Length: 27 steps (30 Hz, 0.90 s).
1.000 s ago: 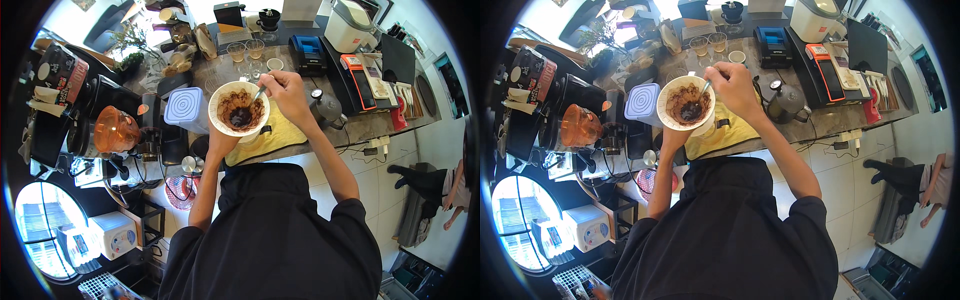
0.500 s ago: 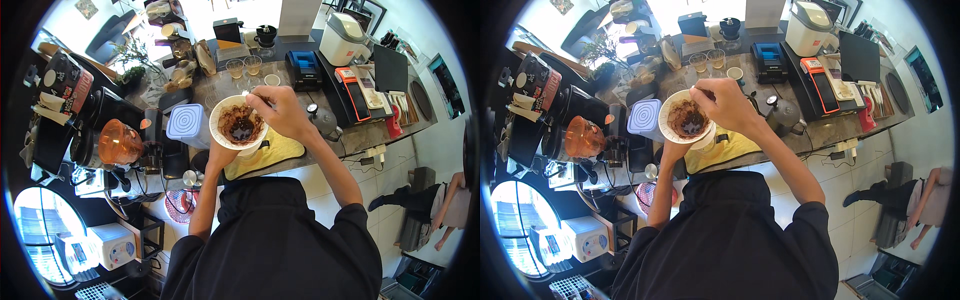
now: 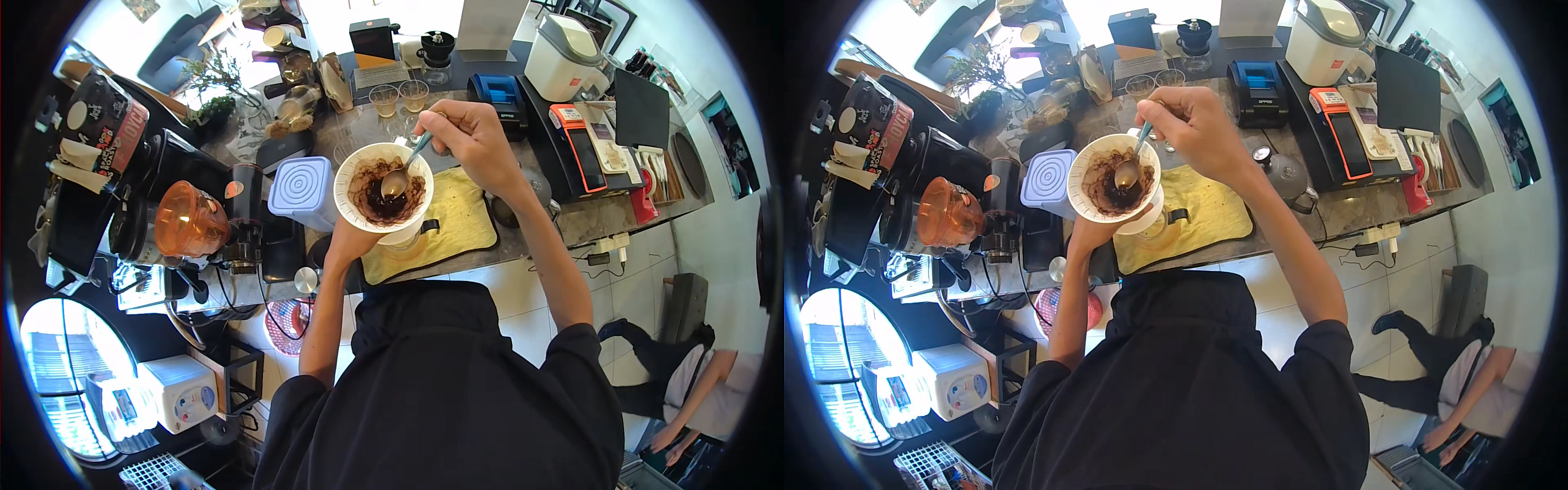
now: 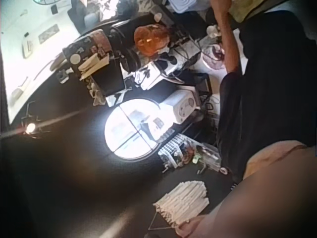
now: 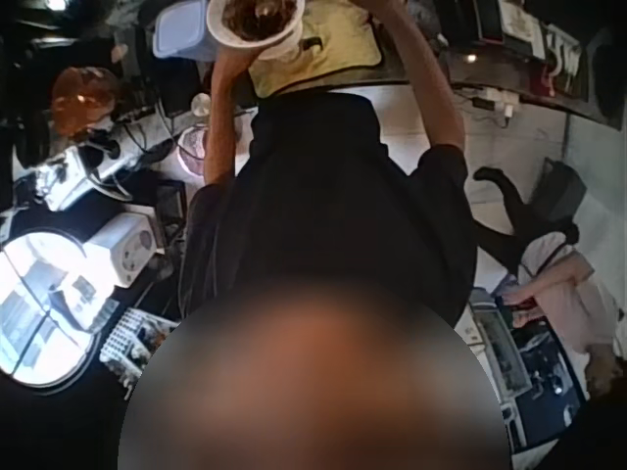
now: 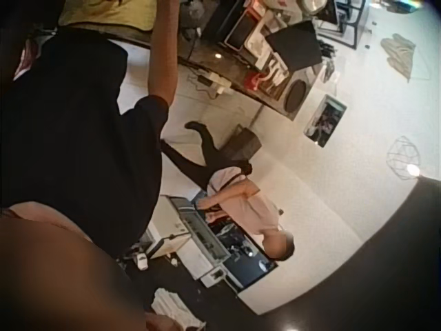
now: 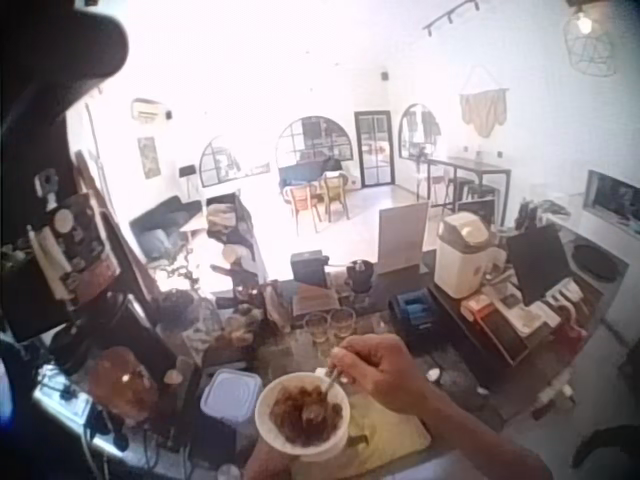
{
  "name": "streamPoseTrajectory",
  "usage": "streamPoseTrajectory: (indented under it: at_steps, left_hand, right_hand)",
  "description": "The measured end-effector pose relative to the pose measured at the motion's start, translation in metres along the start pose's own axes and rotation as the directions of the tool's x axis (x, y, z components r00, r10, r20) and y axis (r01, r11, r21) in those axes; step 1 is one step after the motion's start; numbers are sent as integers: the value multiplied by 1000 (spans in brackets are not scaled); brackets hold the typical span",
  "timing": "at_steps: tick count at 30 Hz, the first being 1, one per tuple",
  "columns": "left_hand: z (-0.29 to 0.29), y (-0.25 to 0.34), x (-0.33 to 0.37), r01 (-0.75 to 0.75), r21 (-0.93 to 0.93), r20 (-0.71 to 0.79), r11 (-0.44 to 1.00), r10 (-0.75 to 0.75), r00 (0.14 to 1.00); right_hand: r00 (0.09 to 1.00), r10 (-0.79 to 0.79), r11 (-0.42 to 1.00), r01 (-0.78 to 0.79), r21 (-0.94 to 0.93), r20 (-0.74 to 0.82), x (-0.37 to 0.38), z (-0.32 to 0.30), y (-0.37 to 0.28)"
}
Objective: Stirring a dark liquid mixture in a white cup using a spoon.
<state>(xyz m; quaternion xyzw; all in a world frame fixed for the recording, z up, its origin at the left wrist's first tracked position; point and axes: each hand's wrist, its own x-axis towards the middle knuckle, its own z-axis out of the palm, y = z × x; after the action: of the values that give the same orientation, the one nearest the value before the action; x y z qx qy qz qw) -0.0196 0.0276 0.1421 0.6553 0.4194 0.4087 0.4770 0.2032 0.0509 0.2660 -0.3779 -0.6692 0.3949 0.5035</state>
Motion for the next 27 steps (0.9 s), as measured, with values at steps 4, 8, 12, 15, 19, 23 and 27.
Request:
streamPoseTrajectory:
  at_steps: [4, 8, 12, 15, 19, 23, 27]
  left_hand:
    - [-2, 14, 3, -36, 22, 4, 999, 36, 999]
    - [0, 30, 0, -96, 20, -14, 995, 96, 995]
    - [10, 18, 2, -120, -101, -27, 988, 118, 993]
    - [11, 23, 2, -111, -148, -41, 983, 106, 994]
    - [8, 28, 5, -87, -128, -33, 988, 84, 996]
    - [5, 33, 7, -37, -125, -12, 991, 36, 999]
    - [7, 33, 8, -8, -106, -13, 994, 6, 1000]
  right_hand:
    - [995, -23, 981, 40, -190, 92, 2, 1, 1]
    - [990, 9, 992, 9, -129, 141, -3, 9, 7]
    - [993, 53, 993, -42, -109, 105, -12, 3, 28]
    - [996, 63, 998, -65, 23, 56, -8, 5, 27]
    - [994, 95, 995, -97, 26, 54, -2, 0, 10]
    - [996, 53, 993, -45, -108, 74, -1, 1, 3]
    - [991, 85, 988, -70, -139, 100, -5, 2, 18]
